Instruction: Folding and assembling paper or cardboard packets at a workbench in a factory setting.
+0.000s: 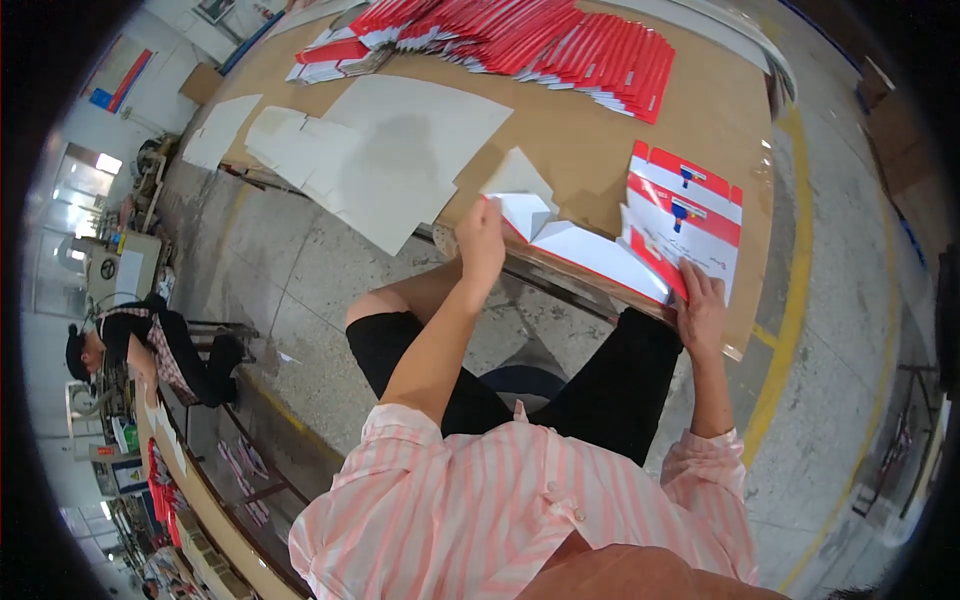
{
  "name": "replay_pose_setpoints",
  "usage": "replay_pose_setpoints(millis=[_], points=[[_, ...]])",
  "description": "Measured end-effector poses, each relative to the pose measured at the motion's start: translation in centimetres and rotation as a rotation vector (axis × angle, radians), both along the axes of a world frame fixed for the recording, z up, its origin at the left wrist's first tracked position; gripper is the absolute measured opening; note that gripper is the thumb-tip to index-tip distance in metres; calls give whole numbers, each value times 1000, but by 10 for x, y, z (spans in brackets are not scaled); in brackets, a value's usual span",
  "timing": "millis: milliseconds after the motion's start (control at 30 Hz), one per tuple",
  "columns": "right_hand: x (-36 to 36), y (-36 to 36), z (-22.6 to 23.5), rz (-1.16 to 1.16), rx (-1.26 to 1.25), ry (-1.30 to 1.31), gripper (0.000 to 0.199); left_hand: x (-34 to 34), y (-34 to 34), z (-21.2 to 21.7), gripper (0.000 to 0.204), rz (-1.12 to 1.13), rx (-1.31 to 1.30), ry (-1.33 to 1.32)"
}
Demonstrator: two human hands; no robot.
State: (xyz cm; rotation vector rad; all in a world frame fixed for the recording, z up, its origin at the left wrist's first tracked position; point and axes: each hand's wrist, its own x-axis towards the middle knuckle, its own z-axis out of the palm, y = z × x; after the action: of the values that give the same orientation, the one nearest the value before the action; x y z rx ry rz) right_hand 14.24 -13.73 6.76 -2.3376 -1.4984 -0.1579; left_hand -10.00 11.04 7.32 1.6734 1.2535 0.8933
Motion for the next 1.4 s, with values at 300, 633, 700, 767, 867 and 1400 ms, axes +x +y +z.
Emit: replay_pose_setpoints(millis=[300, 633, 700, 767, 867, 1400], points=[[-14, 13, 16, 129, -149, -83, 51, 26, -31, 11, 36, -825, 759, 541], [-15, 13, -3, 71, -76, -145, 51, 49, -40, -32, 53, -709, 762, 607], [-15, 12, 1, 59, -94, -146, 51, 52, -44, -32, 52, -711, 790, 606], [-17, 14, 5, 52, -59, -156, 45, 56, -40, -22, 51, -697, 839, 605], [-34, 18, 1, 22, 98, 46, 37, 66, -24, -1, 47, -811, 740, 662], [76, -35, 78, -336, 37, 1138, 52, -72, 42, 36, 52, -626, 480, 657]])
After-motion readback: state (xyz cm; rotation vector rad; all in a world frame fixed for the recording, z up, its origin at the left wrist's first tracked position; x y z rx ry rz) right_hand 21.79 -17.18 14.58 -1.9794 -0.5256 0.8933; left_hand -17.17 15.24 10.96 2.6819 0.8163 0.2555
